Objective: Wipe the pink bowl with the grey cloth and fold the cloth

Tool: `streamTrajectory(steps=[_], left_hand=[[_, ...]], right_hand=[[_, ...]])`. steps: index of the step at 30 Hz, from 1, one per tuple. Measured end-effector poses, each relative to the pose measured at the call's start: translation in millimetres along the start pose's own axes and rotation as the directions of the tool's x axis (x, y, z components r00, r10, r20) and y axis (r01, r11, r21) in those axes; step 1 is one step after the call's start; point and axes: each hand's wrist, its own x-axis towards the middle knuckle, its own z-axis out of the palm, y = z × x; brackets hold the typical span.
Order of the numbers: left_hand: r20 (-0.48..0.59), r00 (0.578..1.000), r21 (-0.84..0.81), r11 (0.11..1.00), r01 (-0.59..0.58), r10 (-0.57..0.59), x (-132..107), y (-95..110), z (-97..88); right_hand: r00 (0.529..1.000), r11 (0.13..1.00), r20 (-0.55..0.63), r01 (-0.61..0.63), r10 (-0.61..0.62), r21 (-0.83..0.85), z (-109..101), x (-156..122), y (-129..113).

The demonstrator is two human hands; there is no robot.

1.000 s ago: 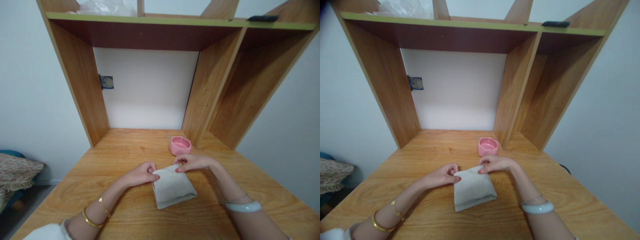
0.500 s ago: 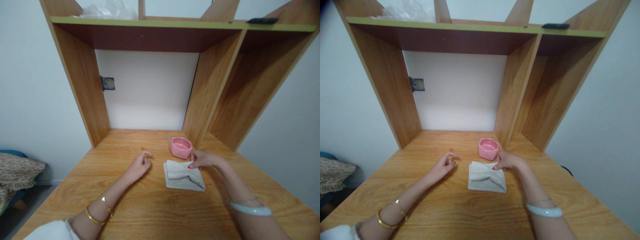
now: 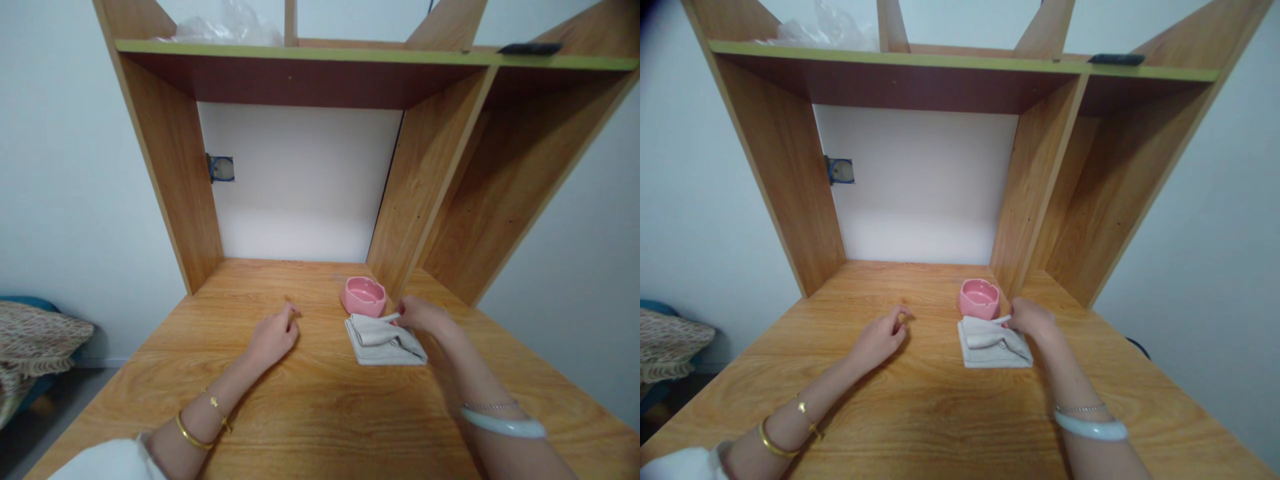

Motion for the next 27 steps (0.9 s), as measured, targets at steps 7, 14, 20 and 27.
streamTrajectory(steps=[7, 14, 20, 27], left_hand=[[0.041, 0.999, 0.051, 0.999, 0.007, -0.009, 0, 0, 2.5], [0.085, 0.996, 0.053, 0.999, -0.002, -0.002, 2, -1, 6.4], [0.099, 0.995, 0.043, 0.999, -0.016, 0.012, 7, -8, 7.2], [0.097, 0.992, -0.044, 0.996, -0.076, 0.080, 13, -20, 6.7]], right_hand=[[0.999, 1.000, -0.042, 0.002, -0.003, -0.028, -6, -7, -1], [0.839, 0.888, -0.363, 0.455, -0.405, 0.061, -1, -33, -51], [0.712, 0.533, -0.353, 0.694, -0.607, 0.484, 22, -53, -94], [0.742, 0.223, -0.138, 0.365, -0.656, 0.904, 54, -59, -119]])
